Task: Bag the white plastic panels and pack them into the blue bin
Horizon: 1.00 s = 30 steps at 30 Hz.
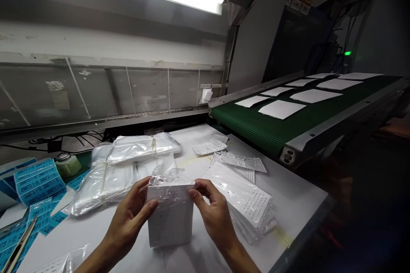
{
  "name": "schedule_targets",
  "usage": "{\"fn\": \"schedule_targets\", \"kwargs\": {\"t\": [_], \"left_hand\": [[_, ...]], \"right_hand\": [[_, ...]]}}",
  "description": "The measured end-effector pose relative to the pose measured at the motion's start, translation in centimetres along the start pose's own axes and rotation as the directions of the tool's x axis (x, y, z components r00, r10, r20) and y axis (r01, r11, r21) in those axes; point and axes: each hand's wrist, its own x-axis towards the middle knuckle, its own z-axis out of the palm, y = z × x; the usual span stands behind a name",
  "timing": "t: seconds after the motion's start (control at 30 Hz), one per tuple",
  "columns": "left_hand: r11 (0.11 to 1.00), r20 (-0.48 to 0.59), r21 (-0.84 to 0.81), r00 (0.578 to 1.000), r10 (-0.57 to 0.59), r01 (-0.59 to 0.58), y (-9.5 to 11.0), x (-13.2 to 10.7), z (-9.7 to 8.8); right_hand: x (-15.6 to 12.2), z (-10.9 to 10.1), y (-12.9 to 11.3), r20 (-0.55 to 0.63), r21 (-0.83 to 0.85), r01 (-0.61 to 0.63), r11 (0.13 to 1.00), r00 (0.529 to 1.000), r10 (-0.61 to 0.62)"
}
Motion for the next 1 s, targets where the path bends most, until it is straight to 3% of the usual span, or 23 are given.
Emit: {"fn": "schedule_targets", "kwargs": {"t": [0.2, 0.4, 0.53, 0.63, 0.73, 0.87, 0.93, 1.0], "left_hand": [[0.999, -0.064, -0.024, 0.997, -0.049, 0.047, -0.5, 0.2, 0.1], [0.969, -0.210, 0.225, 0.966, 0.151, -0.102, -2.4, -0.8, 1.6], [0.958, -0.204, 0.238, 0.956, 0.213, -0.162, -4.5, -1.8, 2.4], [0.957, -0.217, 0.224, 0.948, 0.233, -0.184, -4.6, -2.0, 2.0], [0.979, -0.185, 0.158, 0.970, 0.155, -0.126, -3.1, -1.2, 1.4], [0.995, -0.003, 0.099, 1.000, 0.026, -0.025, -0.6, 0.3, 1.3], [0.994, 0.034, 0.107, 0.999, 0.031, -0.035, -0.3, 0.5, 1.5], [0.992, -0.030, 0.105, 0.997, 0.068, -0.065, -0.6, 0.4, 1.8]], "right_hand": [[-0.8, -0.8, 0.0, 0.103, 0.077, -0.088, 0.993, 0.991, 0.080], [0.0, -1.8, -2.2, 0.155, -0.045, -0.004, 0.999, 0.988, 0.011], [0.0, -1.8, -2.0, 0.159, -0.148, 0.025, 0.989, 0.987, -0.002], [-0.2, -2.1, -1.2, 0.158, -0.168, 0.031, 0.985, 0.987, -0.005], [-0.7, -2.4, -0.4, 0.094, -0.213, 0.091, 0.973, 0.993, -0.073], [-2.0, -1.6, 0.4, -0.071, -0.323, 0.261, 0.910, 0.952, -0.299], [-2.4, -1.1, 0.3, -0.165, -0.293, 0.187, 0.938, 0.956, -0.242], [-2.5, -0.9, -0.2, -0.220, -0.124, -0.008, 0.992, 0.975, -0.020]]}}
